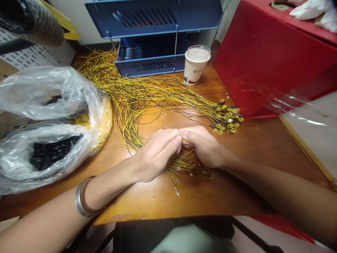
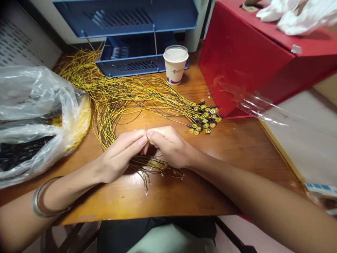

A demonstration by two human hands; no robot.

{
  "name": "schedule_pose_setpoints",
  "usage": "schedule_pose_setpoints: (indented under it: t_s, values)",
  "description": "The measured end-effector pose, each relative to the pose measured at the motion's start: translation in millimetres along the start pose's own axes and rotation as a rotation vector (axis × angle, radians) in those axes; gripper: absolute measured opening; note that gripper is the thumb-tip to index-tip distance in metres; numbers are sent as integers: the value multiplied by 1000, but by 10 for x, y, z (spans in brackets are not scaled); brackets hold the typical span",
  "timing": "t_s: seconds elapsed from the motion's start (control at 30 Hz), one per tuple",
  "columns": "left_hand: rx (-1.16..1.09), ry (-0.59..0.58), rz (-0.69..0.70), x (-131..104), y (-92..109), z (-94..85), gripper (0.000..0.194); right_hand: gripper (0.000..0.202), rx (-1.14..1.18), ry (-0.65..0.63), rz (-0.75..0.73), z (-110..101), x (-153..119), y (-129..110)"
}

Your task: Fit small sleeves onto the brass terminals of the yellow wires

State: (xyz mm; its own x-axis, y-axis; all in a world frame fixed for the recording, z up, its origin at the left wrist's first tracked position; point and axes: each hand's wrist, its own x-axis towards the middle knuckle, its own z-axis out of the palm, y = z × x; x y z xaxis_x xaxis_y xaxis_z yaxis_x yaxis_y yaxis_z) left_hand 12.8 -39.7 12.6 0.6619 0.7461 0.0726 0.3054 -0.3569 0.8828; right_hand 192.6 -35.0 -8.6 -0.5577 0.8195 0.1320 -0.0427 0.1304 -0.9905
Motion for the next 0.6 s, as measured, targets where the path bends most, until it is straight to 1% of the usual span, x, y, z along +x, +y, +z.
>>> schedule_pose_setpoints:
  t_s: [0.1,0.2,0.3,0.37,0.43,0.47,0.6]
  values:
    - [26,15,15,4,-9,9,36,36,-18,1,-11,1,-6,-1]
    - [96,66,74,11,-18,40,35,37,-2,38,-24,17,-14,0]
    - [88,165,83,4,-28,72,29,37,42,99,-21,36,-25,5]
    - [45,261,77,-7,-37,81,18,37,46,125,-10,43,-27,7]
    - [35,349,102,-16,-46,80,9,37,36,143,3,44,-24,3]
    - [46,379,127,-18,-48,77,10,36,32,149,9,42,-20,-1]
    - [112,421,223,-7,-51,63,11,34,27,149,15,33,-10,-22]
